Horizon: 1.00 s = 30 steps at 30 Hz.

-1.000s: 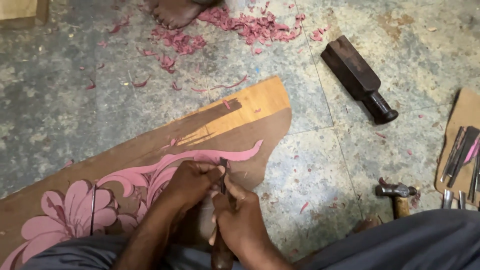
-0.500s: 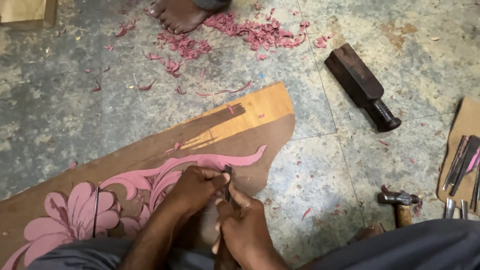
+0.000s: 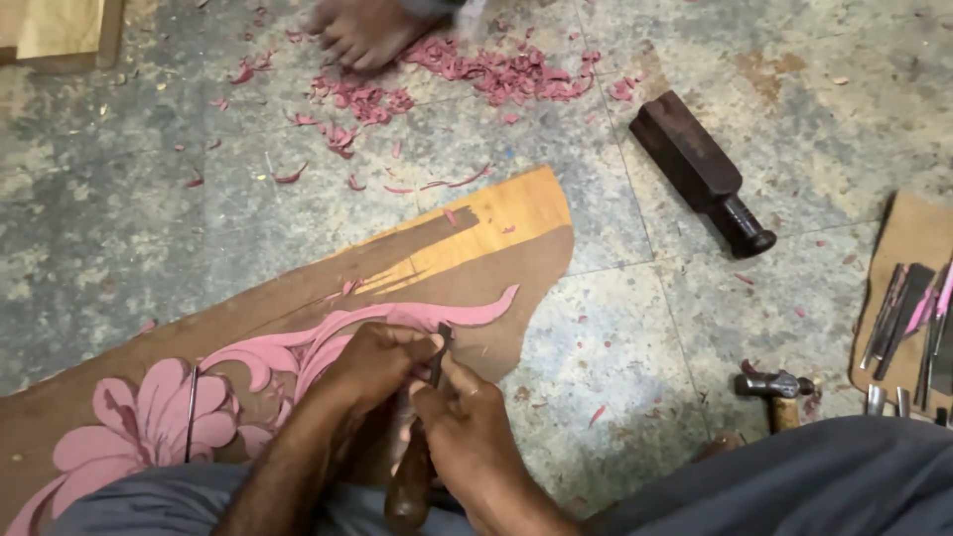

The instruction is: The person carves decorative patterns into a piece of wood using various chisels and a mallet. The person hammers a chisel with a mallet to remove larger pieces of wood and uses smaller hand chisels for detailed finishing of the floral designs.

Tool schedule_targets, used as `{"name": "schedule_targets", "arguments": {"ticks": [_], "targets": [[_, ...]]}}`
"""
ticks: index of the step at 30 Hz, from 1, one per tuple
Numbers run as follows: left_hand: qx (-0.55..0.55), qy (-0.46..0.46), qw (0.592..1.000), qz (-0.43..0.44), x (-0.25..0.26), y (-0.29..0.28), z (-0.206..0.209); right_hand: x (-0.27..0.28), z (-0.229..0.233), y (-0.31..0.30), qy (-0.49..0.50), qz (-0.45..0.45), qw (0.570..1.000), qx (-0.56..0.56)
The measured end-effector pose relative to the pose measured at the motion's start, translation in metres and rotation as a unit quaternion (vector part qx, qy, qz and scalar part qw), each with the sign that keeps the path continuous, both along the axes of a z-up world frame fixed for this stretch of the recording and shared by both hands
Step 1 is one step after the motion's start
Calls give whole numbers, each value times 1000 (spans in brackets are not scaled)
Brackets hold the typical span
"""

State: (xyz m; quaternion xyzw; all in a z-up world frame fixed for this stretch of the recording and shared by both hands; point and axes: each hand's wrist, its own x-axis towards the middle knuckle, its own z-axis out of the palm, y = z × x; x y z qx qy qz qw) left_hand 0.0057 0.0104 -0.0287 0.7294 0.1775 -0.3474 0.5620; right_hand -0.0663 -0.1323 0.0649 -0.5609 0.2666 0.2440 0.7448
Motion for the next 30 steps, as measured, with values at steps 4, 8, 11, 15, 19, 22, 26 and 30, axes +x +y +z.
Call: {"name": "schedule_targets", "arguments": {"ticks": [4, 8, 11, 15, 19, 22, 26, 30], "targets": [[-21, -30, 999, -13, 0, 2, -10, -1, -4, -1, 18, -5, 1000, 14], [4, -25, 1000, -18, 2, 2, -7, 5, -9, -2, 1, 3, 1000, 11], [8, -10, 1000, -1, 5, 3, -1, 10, -10, 1, 6, 4, 1000, 19], [-6, -31, 999, -7, 4, 1, -4, 7, -4, -3, 14, 1, 1000, 23], [-20, -15, 1000, -1, 1, 3, -1, 5, 0, -1, 31, -16, 998, 45], [-9, -2, 1000, -1, 2, 2, 2, 5, -2, -3, 34, -9, 999, 39], [23, -8, 1000, -6, 2, -1, 8, 7, -2, -1, 31, -9, 999, 38], [14, -5, 1000, 1, 4, 0, 8, 11, 4, 2, 55, 6, 998, 10]]}}
